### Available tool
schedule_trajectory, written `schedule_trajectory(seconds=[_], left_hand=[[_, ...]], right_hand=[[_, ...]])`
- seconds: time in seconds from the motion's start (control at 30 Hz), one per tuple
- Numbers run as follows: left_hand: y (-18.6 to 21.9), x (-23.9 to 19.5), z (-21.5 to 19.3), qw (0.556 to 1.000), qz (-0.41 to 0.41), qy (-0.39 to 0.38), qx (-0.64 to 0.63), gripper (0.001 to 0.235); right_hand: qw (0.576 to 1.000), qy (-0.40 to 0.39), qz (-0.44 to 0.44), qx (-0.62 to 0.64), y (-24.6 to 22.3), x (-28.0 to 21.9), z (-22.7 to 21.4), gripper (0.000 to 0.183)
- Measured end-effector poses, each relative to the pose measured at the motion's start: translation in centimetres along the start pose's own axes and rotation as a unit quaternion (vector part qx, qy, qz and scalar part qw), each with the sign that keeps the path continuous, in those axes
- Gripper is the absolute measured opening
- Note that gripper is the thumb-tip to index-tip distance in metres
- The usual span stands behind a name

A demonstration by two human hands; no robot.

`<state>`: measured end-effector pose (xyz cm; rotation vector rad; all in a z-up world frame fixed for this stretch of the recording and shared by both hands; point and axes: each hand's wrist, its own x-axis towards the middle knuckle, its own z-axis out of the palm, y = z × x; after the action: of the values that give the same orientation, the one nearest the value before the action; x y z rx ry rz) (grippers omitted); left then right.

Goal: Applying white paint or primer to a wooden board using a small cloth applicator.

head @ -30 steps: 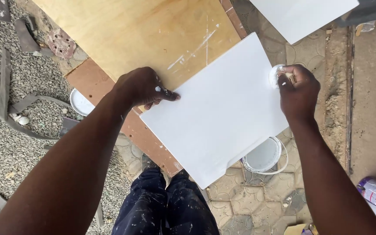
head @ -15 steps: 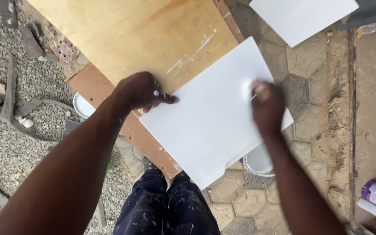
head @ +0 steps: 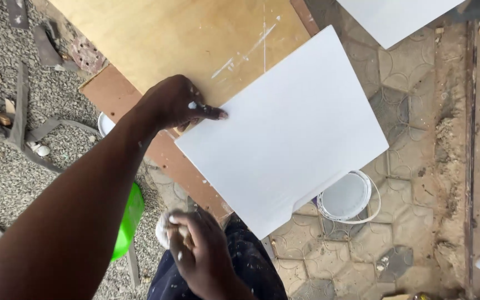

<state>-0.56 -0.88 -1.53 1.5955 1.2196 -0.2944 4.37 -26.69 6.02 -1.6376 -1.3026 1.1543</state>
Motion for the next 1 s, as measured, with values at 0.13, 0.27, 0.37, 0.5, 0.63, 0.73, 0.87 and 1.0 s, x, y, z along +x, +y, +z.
schedule_trajectory(seconds=[0.13,0.27,0.37,0.5,0.63,0.73,0.87,1.0], left_hand=[[-0.7,-2.0,1.1,0.997,0.029,0.006,-0.077,0.066],[0.9,-5.9,4.6,0.951,0.122,0.239,-0.156,0.067],[3.1,-10.3,12.4,0.908,0.192,0.294,-0.23,0.06],[7.0,-15.5,24.3,0.916,0.219,0.172,-0.289,0.046],[9.9,-16.9,32.9,0.972,0.088,-0.011,-0.217,0.03],[10.3,-17.3,38.0,0.981,0.103,-0.12,-0.112,0.047],[10.1,-16.9,39.9,0.98,0.125,-0.132,-0.081,0.052],[9.2,-16.4,40.1,0.986,0.122,-0.095,-0.061,0.058]], right_hand=[[0.975,0.101,0.167,0.103,4.1,-6.6,-3.1,0.046],[0.914,0.242,0.323,0.05,8.7,-8.8,-13.0,0.046],[0.88,0.278,0.378,-0.072,12.9,-9.5,-20.4,0.039],[0.873,0.212,0.391,-0.2,21.0,-9.4,-26.4,0.042],[0.882,0.186,0.387,-0.195,28.2,-7.7,-27.2,0.045],[0.908,0.197,0.318,-0.189,33.8,-7.0,-27.4,0.032],[0.88,0.183,0.314,-0.305,39.0,-5.5,-27.6,0.024],[0.87,0.165,0.357,-0.298,41.3,-4.6,-27.6,0.019]])
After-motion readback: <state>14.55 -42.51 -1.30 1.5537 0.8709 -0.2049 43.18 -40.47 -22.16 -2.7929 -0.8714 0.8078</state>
